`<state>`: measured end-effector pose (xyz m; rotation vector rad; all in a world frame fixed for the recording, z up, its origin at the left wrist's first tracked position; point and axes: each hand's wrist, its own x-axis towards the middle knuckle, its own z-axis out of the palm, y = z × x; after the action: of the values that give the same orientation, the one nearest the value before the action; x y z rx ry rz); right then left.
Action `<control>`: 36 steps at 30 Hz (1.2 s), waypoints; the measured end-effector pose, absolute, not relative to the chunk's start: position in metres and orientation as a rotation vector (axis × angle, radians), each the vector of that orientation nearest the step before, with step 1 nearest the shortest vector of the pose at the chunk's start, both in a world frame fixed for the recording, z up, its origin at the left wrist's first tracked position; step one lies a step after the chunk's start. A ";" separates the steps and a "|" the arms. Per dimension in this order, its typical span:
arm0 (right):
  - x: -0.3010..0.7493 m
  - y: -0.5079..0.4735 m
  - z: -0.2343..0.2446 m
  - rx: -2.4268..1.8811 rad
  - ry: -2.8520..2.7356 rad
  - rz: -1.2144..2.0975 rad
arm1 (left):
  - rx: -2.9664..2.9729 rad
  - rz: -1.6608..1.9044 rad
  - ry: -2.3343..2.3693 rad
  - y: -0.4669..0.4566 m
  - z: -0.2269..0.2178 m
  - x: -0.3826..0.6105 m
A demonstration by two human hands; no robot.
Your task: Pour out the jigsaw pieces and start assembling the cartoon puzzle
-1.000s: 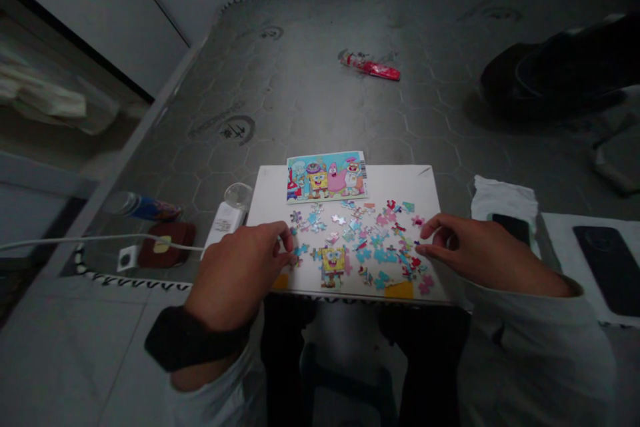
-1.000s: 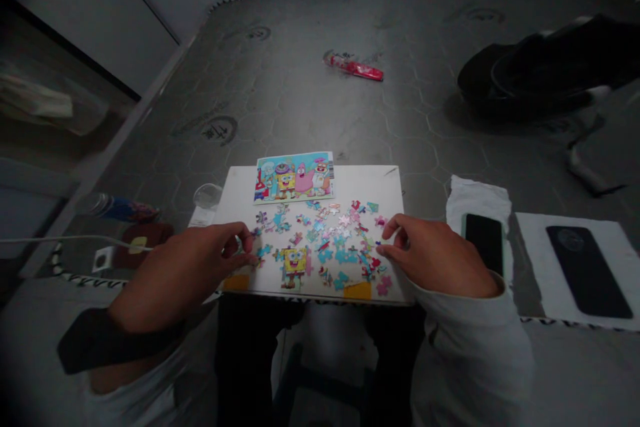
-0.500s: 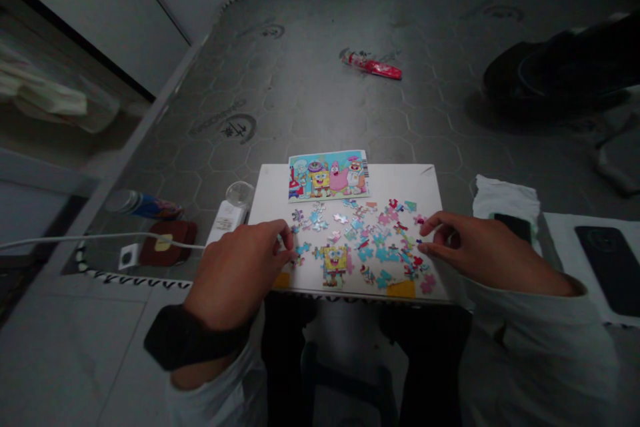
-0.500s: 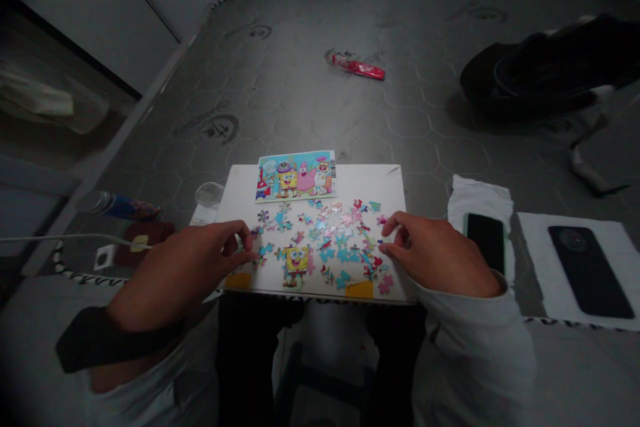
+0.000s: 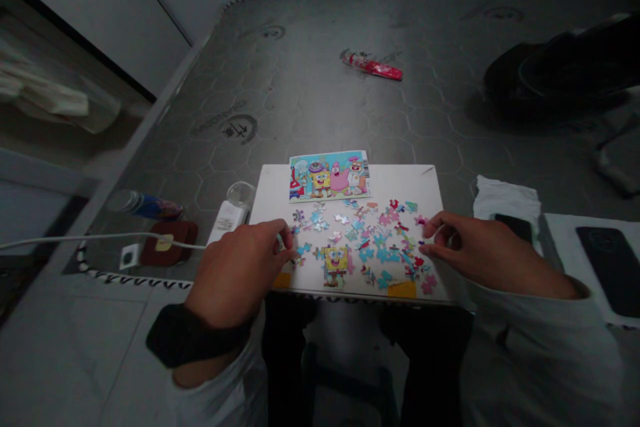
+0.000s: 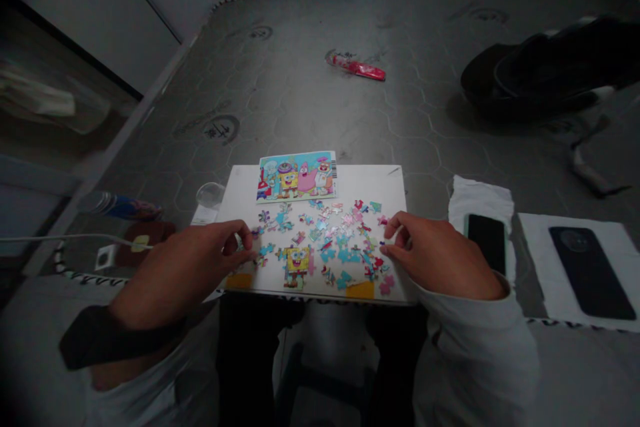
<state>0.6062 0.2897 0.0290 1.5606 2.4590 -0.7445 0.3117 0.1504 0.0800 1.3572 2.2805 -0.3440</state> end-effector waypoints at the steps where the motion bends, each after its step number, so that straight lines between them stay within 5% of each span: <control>1: 0.606 0.290 0.029 1.563 2.456 -0.741 | 1.355 -0.350 2.282 0.150 0.080 0.312; 36: 0.607 0.288 0.032 1.555 2.498 -0.738 | 1.378 -0.367 2.285 0.155 0.081 0.322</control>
<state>0.6067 0.2875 0.0324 1.5554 2.4983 -0.7385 0.3218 0.1546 0.0814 1.3776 2.2851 -0.3675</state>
